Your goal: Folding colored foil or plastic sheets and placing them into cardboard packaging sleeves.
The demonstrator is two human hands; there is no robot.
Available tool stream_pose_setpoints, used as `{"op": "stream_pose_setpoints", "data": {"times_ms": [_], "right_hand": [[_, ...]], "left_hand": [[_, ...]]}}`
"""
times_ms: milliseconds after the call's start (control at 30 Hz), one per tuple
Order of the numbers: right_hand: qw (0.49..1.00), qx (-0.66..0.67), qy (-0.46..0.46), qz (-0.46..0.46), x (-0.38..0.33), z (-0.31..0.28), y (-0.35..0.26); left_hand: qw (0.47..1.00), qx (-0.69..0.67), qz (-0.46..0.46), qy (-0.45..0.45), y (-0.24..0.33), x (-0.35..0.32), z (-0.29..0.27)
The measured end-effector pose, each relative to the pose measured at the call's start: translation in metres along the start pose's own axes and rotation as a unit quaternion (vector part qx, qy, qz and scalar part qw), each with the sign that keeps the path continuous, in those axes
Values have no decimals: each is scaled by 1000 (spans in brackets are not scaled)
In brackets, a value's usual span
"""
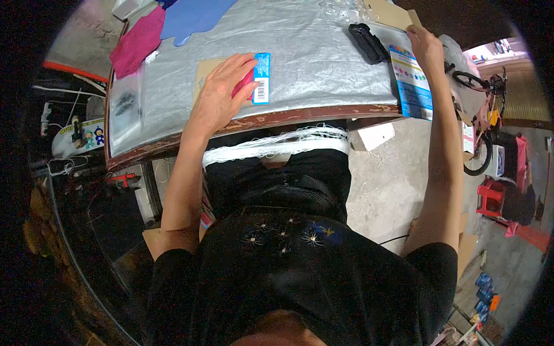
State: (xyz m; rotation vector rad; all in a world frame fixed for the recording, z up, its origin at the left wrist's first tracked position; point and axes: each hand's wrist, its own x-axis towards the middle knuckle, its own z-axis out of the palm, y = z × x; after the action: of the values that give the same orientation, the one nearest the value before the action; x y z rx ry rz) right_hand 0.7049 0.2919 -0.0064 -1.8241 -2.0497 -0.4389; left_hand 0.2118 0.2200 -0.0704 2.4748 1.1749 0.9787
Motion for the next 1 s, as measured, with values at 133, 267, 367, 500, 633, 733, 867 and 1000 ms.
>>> {"op": "stream_pose_setpoints", "data": {"times_ms": [133, 267, 367, 500, 633, 733, 867, 1000], "right_hand": [[980, 172, 43, 93, -25, -27, -76], [935, 351, -30, -44, -66, -14, -155], [933, 349, -71, -48, -73, -5, -201], [935, 328, -132, -15, -74, 2, -217], [936, 329, -124, -6, -73, 9, -219], [934, 337, -115, -6, -72, 10, -218], [936, 333, -118, 2, -72, 8, -217], [932, 340, -126, 10, -71, 12, -216]], "left_hand": [[1000, 8, 20, 9, 0, -2, -6], [1000, -1, 25, -7, 9, 3, -11], [1000, 13, 10, 5, 10, 0, -11], [1000, -1, 15, 14, 11, 1, -11], [1000, -10, 18, 21, 9, 1, -12], [999, -9, 21, 23, 9, 2, -13], [999, -11, 20, 25, 6, 1, -11], [1000, -16, 12, 22, 3, 1, -7]]}}
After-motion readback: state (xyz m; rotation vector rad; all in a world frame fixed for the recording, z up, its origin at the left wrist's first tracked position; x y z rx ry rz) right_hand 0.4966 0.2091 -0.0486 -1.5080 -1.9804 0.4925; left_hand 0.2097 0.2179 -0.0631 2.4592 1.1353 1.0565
